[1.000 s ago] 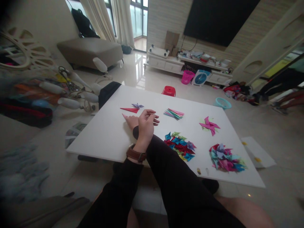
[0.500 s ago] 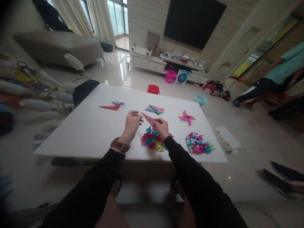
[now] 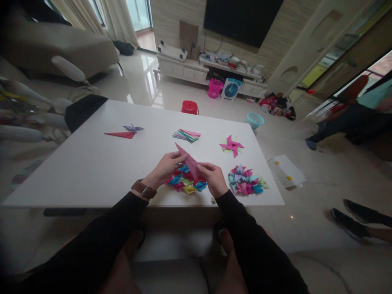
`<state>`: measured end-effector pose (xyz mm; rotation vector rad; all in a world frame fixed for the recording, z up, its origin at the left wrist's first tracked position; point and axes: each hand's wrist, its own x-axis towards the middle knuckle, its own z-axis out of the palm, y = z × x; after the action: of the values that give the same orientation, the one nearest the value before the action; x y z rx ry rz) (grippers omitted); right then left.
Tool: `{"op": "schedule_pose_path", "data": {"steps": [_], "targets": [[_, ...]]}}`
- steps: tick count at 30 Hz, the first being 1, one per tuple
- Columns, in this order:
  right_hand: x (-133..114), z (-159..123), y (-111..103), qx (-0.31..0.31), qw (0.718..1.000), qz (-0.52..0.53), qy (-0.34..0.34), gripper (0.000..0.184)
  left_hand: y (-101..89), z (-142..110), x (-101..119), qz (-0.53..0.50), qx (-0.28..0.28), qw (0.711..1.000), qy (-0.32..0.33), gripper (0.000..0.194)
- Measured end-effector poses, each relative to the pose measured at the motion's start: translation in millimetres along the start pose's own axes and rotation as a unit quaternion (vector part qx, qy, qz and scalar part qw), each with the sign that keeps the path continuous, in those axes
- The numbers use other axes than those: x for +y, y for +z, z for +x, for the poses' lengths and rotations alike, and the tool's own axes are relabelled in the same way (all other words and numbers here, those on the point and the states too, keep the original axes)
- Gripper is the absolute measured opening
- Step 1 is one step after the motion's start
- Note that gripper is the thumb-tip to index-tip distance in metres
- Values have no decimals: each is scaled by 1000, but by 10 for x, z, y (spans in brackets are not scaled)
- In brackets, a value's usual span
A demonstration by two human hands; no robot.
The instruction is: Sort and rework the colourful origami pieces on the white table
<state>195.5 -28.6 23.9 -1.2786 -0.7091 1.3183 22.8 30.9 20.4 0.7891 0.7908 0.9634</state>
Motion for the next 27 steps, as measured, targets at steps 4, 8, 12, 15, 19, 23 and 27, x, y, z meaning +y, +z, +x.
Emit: {"op": "schedule_pose_path", "data": {"steps": [4, 8, 12, 15, 19, 23, 27], "targets": [[-69, -19, -87, -31, 999, 5, 26, 37, 6, 65, -35, 2, -2, 1000, -5, 32], [-116, -43, -181, -40, 999, -5, 12, 38, 24, 70, -24, 21, 7, 1000, 16, 33], [-150, -62, -222, -32, 999, -22, -9, 39, 33, 65, -30, 25, 14, 998, 47, 28], [-154, -75, -207, -25, 999, -41, -25, 37, 27, 67, -55, 27, 13, 999, 44, 26], [-150, -82, -164, -24, 997, -57, -36, 30, 6, 74, -62, 12, 17, 998, 56, 27], [-163, -69, -135, -10, 999, -41, -30, 21, -10, 52, -28, -4, 5, 999, 48, 26], [-151, -43, -116, 4, 998, -45, -42, 20, 2, 3, -23, 19, -27, 999, 7, 24]]}}
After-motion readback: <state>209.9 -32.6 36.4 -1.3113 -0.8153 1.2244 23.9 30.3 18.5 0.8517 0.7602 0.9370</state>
